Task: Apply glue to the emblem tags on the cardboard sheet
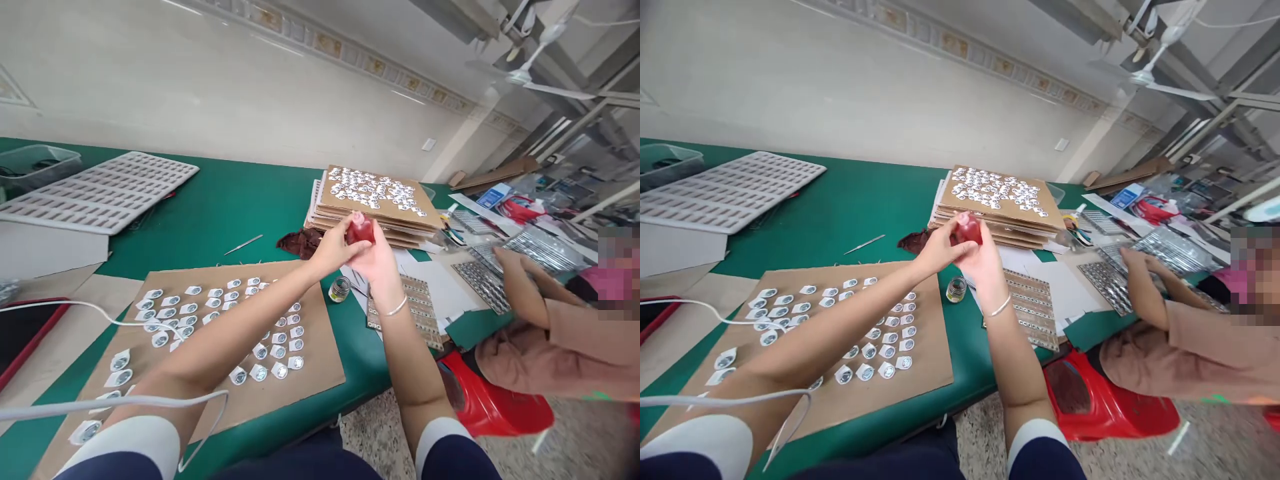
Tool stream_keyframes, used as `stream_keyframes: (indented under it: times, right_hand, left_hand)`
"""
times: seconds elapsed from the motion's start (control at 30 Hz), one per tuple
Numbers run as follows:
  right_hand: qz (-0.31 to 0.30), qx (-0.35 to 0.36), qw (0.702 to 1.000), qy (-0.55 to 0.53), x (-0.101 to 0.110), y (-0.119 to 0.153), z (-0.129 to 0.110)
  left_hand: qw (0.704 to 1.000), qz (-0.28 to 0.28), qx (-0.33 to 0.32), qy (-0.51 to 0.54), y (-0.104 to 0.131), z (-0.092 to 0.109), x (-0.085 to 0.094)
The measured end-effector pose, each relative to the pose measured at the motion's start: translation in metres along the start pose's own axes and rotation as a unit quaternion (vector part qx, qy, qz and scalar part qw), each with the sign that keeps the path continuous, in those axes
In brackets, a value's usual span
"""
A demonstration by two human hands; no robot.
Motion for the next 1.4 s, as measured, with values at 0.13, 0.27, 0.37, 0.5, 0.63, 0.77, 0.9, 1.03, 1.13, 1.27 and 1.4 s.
stream_keyframes:
  times: [0.13, 0.27, 0.37, 0.5, 0.63, 0.77, 0.9, 1.03, 1.13, 1.27, 1.4]
  right_hand:
    - [0.053, 0.018, 0.993, 0.101, 0.03, 0.057, 0.015]
    - [0.233, 0.208, 0.927, 0.209, 0.08, 0.101, 0.018]
    - [0.185, 0.214, 0.907, 0.311, 0.095, 0.118, 0.02]
    - [0.141, 0.177, 0.899, 0.376, 0.095, 0.124, 0.027]
    - [0.166, 0.16, 0.927, 0.295, 0.1, 0.124, 0.037]
    - [0.165, 0.144, 0.947, 0.236, 0.107, 0.121, 0.048]
    - [0.174, 0.128, 0.962, 0.168, 0.112, 0.118, 0.058]
    - [0.168, 0.126, 0.967, 0.145, 0.114, 0.117, 0.065]
    - [0.164, 0.126, 0.965, 0.16, 0.117, 0.117, 0.067]
    - [0.176, 0.142, 0.949, 0.219, 0.129, 0.115, 0.059]
    - [0.21, 0.172, 0.905, 0.328, 0.144, 0.113, 0.048]
  left_hand:
    - [0.997, -0.049, 0.041, 0.042, 0.035, 0.014, -0.009]
    - [0.978, -0.151, 0.125, 0.078, 0.08, 0.003, -0.028]
    - [0.96, -0.194, 0.195, 0.055, 0.106, -0.017, -0.047]
    - [0.946, -0.227, 0.227, 0.04, 0.123, -0.034, -0.065]
    - [0.943, -0.25, 0.212, 0.052, 0.129, -0.026, -0.07]
    - [0.951, -0.226, 0.206, 0.045, 0.137, -0.012, -0.074]
    - [0.953, -0.18, 0.235, 0.07, 0.142, -0.013, -0.082]
    - [0.875, -0.258, 0.352, 0.209, 0.144, -0.017, -0.086]
    - [0.812, -0.302, 0.392, 0.31, 0.145, -0.018, -0.084]
    - [0.808, -0.301, 0.378, 0.338, 0.147, -0.026, -0.085]
    - [0.906, -0.274, 0.275, 0.17, 0.149, -0.035, -0.084]
Point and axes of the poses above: each hand's wrist, its own y-axis away from the middle knuckle, its own x-axis out of the back of the hand, z = x × y, the point moved 1 cm from there along -y, towards the middle knuckle, and after that the axes turned 2 degrees about y, right-handed, at the moved point
